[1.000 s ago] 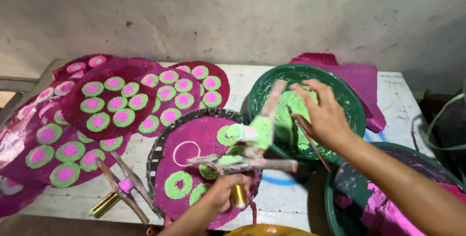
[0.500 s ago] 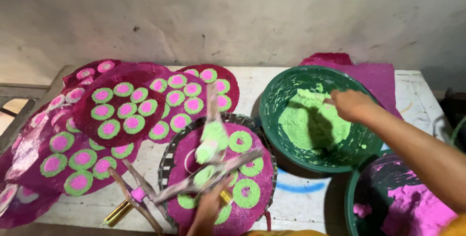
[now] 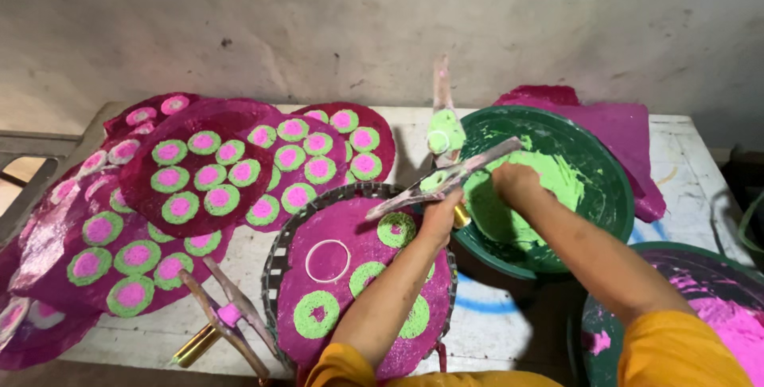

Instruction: The person prepares colored dough discs by using a circular mold to press green paste onto pink dough sheets arranged on a flat surface.

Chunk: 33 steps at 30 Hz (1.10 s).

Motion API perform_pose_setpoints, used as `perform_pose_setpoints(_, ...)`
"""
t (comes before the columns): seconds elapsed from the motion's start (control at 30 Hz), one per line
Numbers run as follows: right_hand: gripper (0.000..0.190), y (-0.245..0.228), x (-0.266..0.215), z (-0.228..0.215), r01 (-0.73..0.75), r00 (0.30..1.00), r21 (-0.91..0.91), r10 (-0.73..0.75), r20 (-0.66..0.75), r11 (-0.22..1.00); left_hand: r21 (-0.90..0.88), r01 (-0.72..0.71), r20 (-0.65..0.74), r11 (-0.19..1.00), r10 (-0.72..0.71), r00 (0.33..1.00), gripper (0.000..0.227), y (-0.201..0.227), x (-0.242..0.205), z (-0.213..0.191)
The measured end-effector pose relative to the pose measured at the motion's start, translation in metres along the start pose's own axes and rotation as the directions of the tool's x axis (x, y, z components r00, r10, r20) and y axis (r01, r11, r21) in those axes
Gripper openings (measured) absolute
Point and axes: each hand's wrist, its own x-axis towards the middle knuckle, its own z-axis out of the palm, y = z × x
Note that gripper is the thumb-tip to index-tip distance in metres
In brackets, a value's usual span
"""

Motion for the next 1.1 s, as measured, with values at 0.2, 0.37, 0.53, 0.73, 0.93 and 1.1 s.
perform_pose_setpoints(0.2,0.026,-0.05,-0.075,-0.018,-0.013,1.0,0.039,0.013,0.006,0.999,0.067,0.01,-0.04,0.998,-0.008,0.999,0.026,-0.011,0.012,-0.006)
perform_pose_setpoints(0.37,0.048,-0.004,-0.138,-0.071,-0.074,0.969,0.437,-0.039,0.244,0.897,0.679,-0.114,-0.162,0.725,0.3,0.94,0.056,0.052,-0.017,-0.034)
perform_pose_setpoints(0.53,0.035,0.046,-0.218,-0.146,-0.044,0.988,0.662,-0.066,0.139,0.748,0.894,-0.43,0.258,0.13,0.635,0.728,0.058,0.171,-0.101,-0.063)
perform_pose_setpoints(0.73,0.034,-0.029,-0.212,-0.169,-0.097,0.918,0.925,-0.327,0.226,0.367,0.876,-0.48,0.447,-0.051,0.461,0.766,0.085,0.236,-0.186,-0.047)
perform_pose_setpoints(0.93,0.025,-0.119,-0.211,-0.238,0.481,0.873,0.127,-0.461,-0.158,0.867,0.96,-0.216,0.221,-0.179,0.012,0.975,0.089,0.26,-0.213,-0.072)
perform_pose_setpoints(1.1,0.02,-0.232,-0.254,-0.24,0.56,0.724,-0.315,-0.638,-0.264,0.766,0.985,-0.163,0.162,-0.056,-0.01,0.987,0.074,0.249,-0.236,-0.096)
